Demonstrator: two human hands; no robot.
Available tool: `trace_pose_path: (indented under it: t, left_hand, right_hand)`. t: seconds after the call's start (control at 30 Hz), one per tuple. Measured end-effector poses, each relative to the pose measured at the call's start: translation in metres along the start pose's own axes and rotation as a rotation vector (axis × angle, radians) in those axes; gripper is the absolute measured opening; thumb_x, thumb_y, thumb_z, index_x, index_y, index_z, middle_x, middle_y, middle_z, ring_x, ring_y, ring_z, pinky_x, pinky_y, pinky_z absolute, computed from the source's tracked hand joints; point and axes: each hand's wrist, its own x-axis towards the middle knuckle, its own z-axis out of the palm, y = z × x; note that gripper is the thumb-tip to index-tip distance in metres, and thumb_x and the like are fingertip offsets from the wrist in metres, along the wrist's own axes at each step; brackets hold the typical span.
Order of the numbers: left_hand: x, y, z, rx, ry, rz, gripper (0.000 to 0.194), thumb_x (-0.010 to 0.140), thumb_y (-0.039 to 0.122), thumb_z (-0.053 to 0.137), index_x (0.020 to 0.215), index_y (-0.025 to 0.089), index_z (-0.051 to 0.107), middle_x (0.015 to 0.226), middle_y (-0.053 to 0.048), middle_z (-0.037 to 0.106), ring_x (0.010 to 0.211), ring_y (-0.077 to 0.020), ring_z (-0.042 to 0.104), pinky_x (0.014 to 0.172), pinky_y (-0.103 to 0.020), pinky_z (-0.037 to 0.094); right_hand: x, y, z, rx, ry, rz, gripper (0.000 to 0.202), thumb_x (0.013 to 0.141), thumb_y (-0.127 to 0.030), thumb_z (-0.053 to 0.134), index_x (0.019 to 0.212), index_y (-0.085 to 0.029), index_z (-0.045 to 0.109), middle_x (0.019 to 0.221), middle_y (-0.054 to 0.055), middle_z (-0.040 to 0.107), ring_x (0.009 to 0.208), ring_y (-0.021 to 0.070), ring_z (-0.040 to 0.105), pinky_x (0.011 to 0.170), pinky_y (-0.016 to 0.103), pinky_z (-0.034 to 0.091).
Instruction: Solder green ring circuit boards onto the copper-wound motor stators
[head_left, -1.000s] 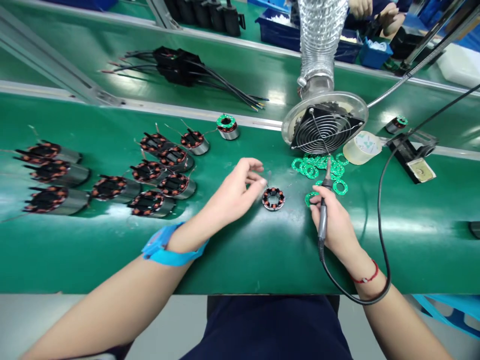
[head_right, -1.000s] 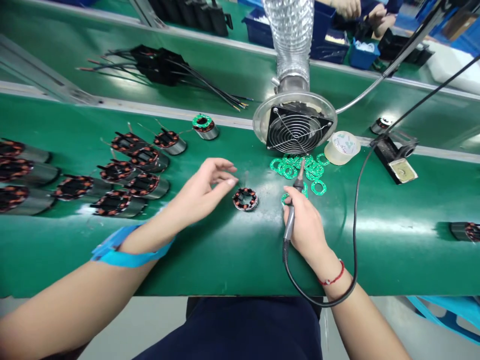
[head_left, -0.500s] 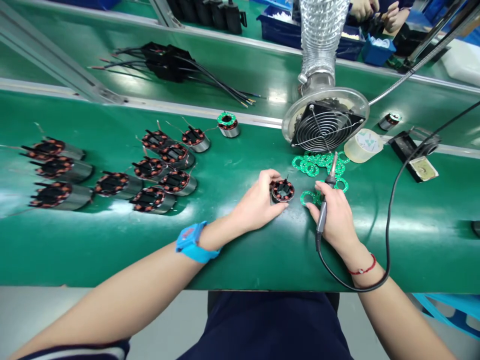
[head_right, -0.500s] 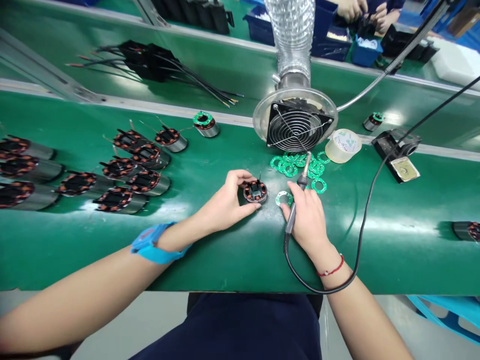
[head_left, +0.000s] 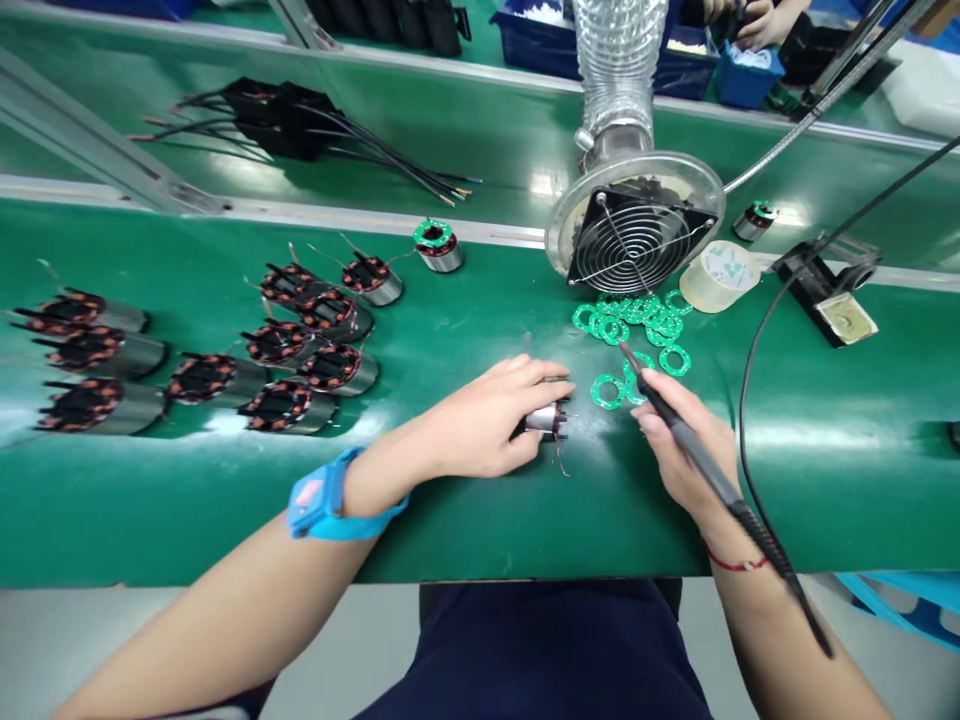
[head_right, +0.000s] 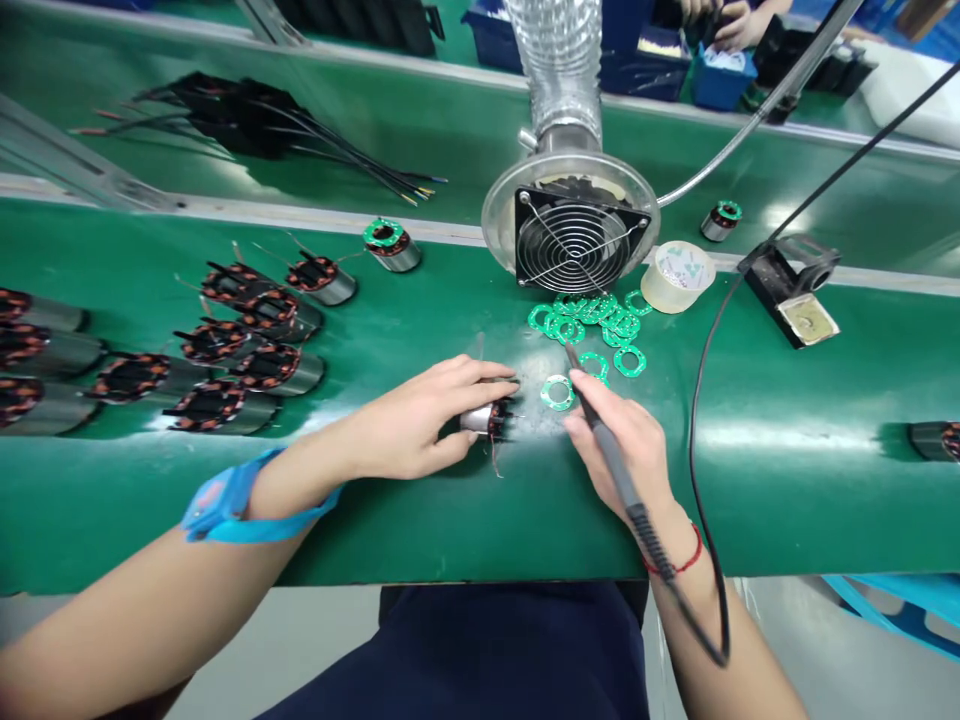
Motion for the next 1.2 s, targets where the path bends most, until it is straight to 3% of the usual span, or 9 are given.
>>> trace_pose_path:
  t: [0.13, 0.27, 0.47, 0.8, 1.07, 1.2]
  left_hand:
    - [0.004, 0.0, 0.012, 0.116, 0.035, -0.059, 0.059, 0.086, 0.029, 0.062, 0.14, 0.011, 0.045, 0.125, -0.019, 0.055, 0.111, -0.0322, 0.054, 0.095, -0.048, 0.048]
    - [0.005, -0.008, 0.02, -0.014, 0.129, -0.053, 0.048, 0.085, 0.03, 0.067, 0.127, 0.013, 0.048, 0.11, -0.013, 0.061, 0.101, -0.0267, 0.058, 0.088, -0.04, 0.05]
    - [0.011, -0.01, 0.031, -0.039, 0.276, -0.023, 0.04, 0.086, 0.029, 0.069, 0.118, 0.016, 0.049, 0.112, -0.011, 0.062, 0.101, -0.0255, 0.057, 0.089, -0.04, 0.048]
    - [0.016, -0.006, 0.033, 0.056, 0.253, -0.029, 0.038, 0.091, 0.03, 0.061, 0.123, 0.013, 0.051, 0.117, -0.015, 0.061, 0.104, -0.0286, 0.055, 0.092, -0.043, 0.044]
    - [0.014, -0.01, 0.032, 0.012, 0.27, -0.012, 0.036, 0.09, 0.033, 0.062, 0.119, 0.015, 0.05, 0.114, -0.013, 0.062, 0.103, -0.0274, 0.055, 0.092, -0.041, 0.042]
    - [0.013, -0.01, 0.032, 0.003, 0.276, -0.014, 0.035, 0.091, 0.034, 0.061, 0.119, 0.016, 0.05, 0.114, -0.013, 0.062, 0.103, -0.0269, 0.055, 0.09, -0.04, 0.042]
  right_hand:
    - [-0.018, 0.004, -0.005, 0.099, 0.154, 0.222, 0.025, 0.092, -0.034, 0.063, 0.115, -0.025, 0.066, 0.1, 0.005, 0.073, 0.083, 0.0194, 0.071, 0.077, 0.037, 0.06]
    - [-0.029, 0.01, -0.003, 0.149, 0.174, 0.335, 0.019, 0.089, -0.034, 0.065, 0.105, -0.024, 0.068, 0.089, 0.004, 0.073, 0.076, 0.0187, 0.071, 0.071, 0.036, 0.061]
    - [-0.024, 0.008, 0.0, 0.168, 0.082, 0.345, 0.016, 0.089, -0.031, 0.063, 0.102, -0.024, 0.069, 0.084, 0.003, 0.073, 0.07, 0.0173, 0.07, 0.067, 0.034, 0.06]
    - [-0.024, 0.005, 0.0, 0.185, 0.062, 0.367, 0.016, 0.089, -0.033, 0.065, 0.101, -0.024, 0.07, 0.081, 0.001, 0.073, 0.066, 0.016, 0.069, 0.065, 0.033, 0.059]
    - [-0.03, 0.007, -0.005, 0.188, 0.175, 0.375, 0.016, 0.089, -0.035, 0.064, 0.096, -0.023, 0.071, 0.081, 0.002, 0.072, 0.064, 0.0161, 0.068, 0.058, 0.03, 0.057]
    - [-0.03, 0.006, -0.006, 0.165, 0.143, 0.368, 0.014, 0.089, -0.033, 0.064, 0.096, -0.024, 0.071, 0.079, 0.001, 0.071, 0.062, 0.0153, 0.066, 0.059, 0.031, 0.056]
